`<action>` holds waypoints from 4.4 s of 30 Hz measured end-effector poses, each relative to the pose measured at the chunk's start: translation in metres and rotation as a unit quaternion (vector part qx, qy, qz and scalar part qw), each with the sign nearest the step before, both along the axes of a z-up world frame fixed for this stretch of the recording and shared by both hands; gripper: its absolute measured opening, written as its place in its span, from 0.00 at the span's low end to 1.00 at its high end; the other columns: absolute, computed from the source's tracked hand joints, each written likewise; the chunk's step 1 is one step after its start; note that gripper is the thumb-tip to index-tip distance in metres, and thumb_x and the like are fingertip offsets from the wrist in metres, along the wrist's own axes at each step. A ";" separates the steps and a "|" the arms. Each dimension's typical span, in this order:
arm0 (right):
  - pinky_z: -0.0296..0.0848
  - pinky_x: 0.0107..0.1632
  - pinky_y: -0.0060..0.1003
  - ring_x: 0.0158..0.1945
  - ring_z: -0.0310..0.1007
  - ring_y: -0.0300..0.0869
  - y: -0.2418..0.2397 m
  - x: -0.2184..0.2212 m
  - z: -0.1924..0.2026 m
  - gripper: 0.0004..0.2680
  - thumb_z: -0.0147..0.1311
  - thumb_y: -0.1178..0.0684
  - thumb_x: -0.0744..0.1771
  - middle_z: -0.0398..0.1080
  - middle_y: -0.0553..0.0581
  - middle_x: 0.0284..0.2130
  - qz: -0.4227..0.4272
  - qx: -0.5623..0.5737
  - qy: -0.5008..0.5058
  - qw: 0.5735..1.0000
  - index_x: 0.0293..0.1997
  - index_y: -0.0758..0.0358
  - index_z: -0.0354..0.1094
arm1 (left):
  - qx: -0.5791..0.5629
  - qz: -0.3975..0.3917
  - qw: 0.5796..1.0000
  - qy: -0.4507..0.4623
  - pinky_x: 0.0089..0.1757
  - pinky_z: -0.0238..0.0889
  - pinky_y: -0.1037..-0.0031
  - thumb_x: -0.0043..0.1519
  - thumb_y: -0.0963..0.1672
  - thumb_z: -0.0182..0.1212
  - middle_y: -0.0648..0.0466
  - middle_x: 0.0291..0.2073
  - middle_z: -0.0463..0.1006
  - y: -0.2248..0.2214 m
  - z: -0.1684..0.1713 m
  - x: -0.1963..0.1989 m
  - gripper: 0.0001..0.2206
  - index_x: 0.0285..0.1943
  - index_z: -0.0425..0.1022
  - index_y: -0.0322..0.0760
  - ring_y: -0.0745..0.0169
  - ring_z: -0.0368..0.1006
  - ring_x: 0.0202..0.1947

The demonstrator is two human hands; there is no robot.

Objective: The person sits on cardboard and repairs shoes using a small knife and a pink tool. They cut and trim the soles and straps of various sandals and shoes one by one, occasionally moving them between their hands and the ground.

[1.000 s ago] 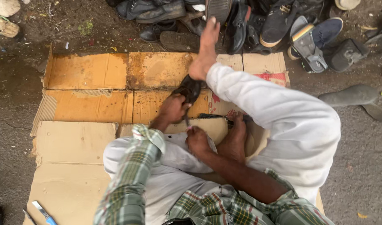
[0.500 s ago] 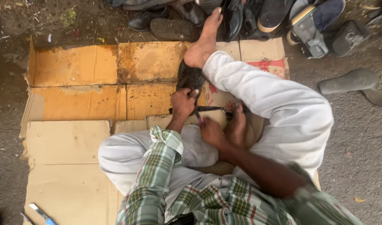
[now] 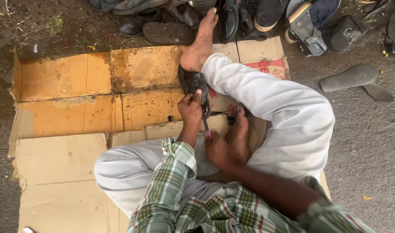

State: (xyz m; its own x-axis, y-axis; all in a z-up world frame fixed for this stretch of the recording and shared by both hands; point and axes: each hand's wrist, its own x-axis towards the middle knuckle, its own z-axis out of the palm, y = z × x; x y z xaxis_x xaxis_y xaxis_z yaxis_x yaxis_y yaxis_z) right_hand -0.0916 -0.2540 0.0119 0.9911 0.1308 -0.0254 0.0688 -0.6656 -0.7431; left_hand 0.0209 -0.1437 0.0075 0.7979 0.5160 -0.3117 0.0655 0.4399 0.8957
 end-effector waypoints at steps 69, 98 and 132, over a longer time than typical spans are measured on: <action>0.70 0.40 0.47 0.33 0.72 0.57 0.022 0.098 -0.065 0.07 0.49 0.56 0.68 0.73 0.71 0.29 0.040 0.136 0.088 0.986 0.40 0.70 0.71 | 0.500 -0.100 0.855 -0.096 0.44 0.66 0.57 0.59 0.42 0.69 0.39 0.36 0.78 0.064 -0.026 0.019 0.09 0.41 0.80 0.26 0.37 0.73 0.41; 0.72 0.43 0.45 0.34 0.74 0.53 0.026 0.119 -0.068 0.09 0.49 0.54 0.68 0.75 0.68 0.30 0.019 0.129 0.138 0.982 0.44 0.67 0.74 | 0.773 -0.252 0.582 0.006 0.47 0.62 0.54 0.56 0.49 0.65 0.43 0.41 0.78 0.088 0.003 -0.002 0.14 0.39 0.79 0.32 0.44 0.73 0.46; 0.71 0.45 0.54 0.42 0.73 0.67 0.062 0.088 -0.052 0.07 0.46 0.57 0.66 0.73 0.75 0.35 0.056 0.076 0.148 0.985 0.42 0.68 0.70 | 0.483 -0.096 0.866 -0.085 0.35 0.68 0.61 0.61 0.42 0.67 0.41 0.33 0.79 0.104 -0.012 -0.004 0.08 0.38 0.79 0.27 0.43 0.76 0.33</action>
